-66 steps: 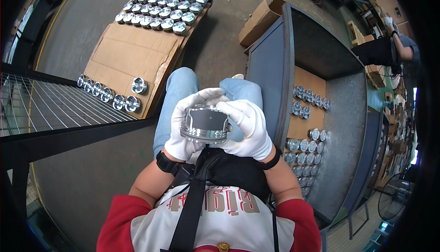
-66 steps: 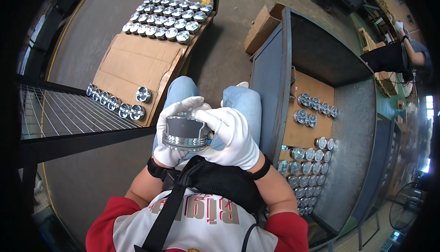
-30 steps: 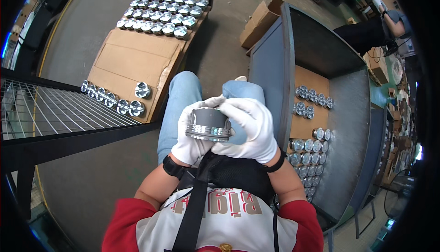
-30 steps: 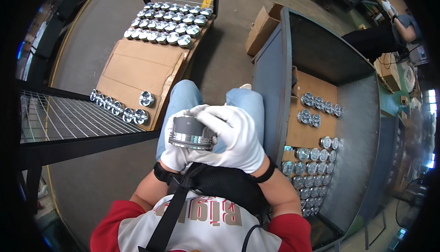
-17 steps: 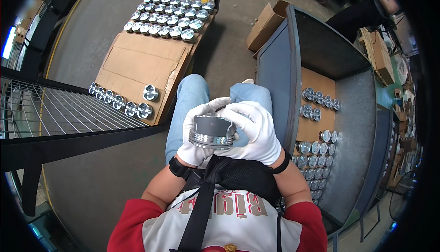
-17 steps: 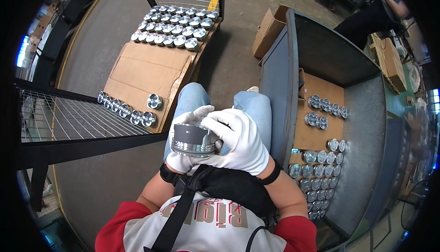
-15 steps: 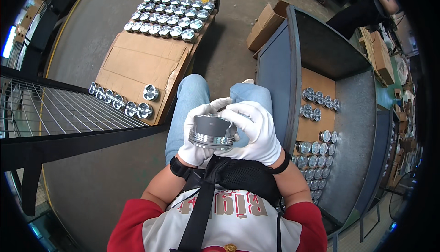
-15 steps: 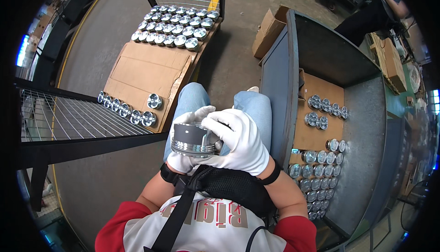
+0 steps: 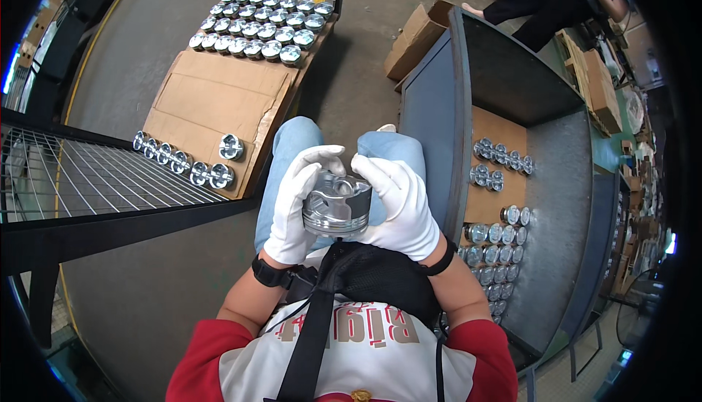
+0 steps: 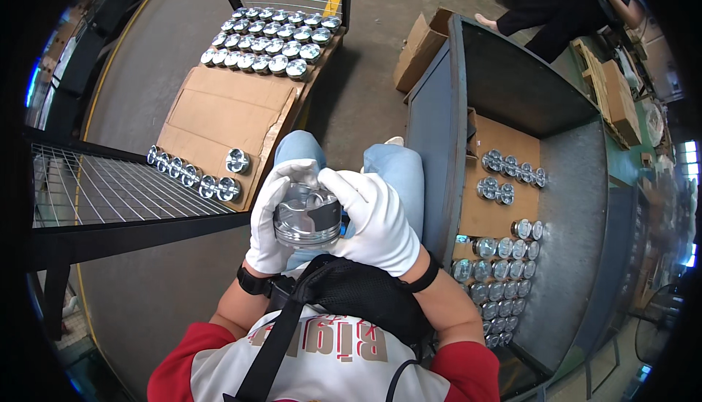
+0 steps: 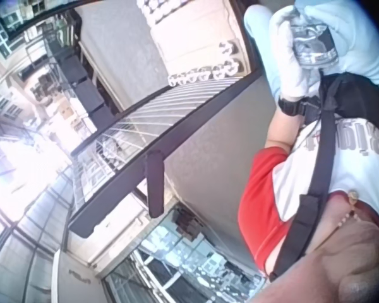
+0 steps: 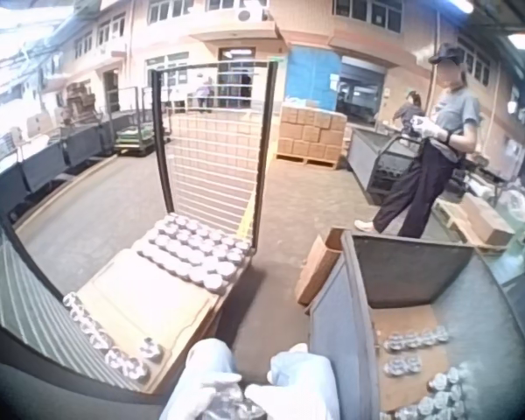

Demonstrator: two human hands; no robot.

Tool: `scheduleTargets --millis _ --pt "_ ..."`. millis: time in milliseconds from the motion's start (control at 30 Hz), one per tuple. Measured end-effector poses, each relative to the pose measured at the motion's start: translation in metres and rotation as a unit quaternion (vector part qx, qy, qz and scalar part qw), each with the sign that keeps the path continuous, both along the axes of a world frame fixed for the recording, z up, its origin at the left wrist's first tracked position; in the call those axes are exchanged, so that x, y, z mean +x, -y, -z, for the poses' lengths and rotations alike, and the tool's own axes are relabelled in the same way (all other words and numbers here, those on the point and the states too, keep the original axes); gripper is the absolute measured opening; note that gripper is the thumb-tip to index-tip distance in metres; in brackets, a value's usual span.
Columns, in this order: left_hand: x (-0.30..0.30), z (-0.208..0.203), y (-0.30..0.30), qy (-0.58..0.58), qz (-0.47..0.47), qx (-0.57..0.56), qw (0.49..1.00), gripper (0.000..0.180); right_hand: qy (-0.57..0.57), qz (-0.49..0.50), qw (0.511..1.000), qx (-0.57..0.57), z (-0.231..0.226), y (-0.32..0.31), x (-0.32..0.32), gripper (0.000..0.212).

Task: Inspecting metal pistons for defects and placing them into organized trays or cartons.

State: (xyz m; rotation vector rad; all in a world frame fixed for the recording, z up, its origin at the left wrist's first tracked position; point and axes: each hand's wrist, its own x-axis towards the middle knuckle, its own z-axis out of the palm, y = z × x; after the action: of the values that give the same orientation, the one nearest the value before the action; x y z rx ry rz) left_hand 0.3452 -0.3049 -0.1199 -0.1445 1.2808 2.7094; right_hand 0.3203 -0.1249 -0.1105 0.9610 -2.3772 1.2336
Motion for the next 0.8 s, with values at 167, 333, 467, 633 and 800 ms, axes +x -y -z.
scheduleTargets --millis 167,333,467,633,800 --pt "-0.002 0.000 -0.007 -0.015 -0.051 -0.232 0.971 0.031 -0.028 -0.001 0.999 0.039 0.002 0.005 0.005 0.066" --pt "-0.005 -0.008 -0.008 -0.034 -0.072 -0.269 0.960 0.031 0.042 0.002 0.999 0.001 0.021 0.002 -0.001 0.052" --pt "-0.008 -0.006 -0.001 -0.010 -0.101 -0.102 0.990 0.031 0.122 -0.026 0.992 -0.036 0.021 -0.001 -0.001 0.045" --pt "-0.016 0.019 0.000 0.105 -0.067 0.021 0.992 0.032 0.152 -0.068 0.981 -0.104 0.018 -0.001 0.003 0.052" --pt "-0.011 0.025 -0.014 0.146 0.171 0.365 0.903 0.055 0.161 -0.089 0.969 -0.167 0.023 0.000 0.000 0.059"
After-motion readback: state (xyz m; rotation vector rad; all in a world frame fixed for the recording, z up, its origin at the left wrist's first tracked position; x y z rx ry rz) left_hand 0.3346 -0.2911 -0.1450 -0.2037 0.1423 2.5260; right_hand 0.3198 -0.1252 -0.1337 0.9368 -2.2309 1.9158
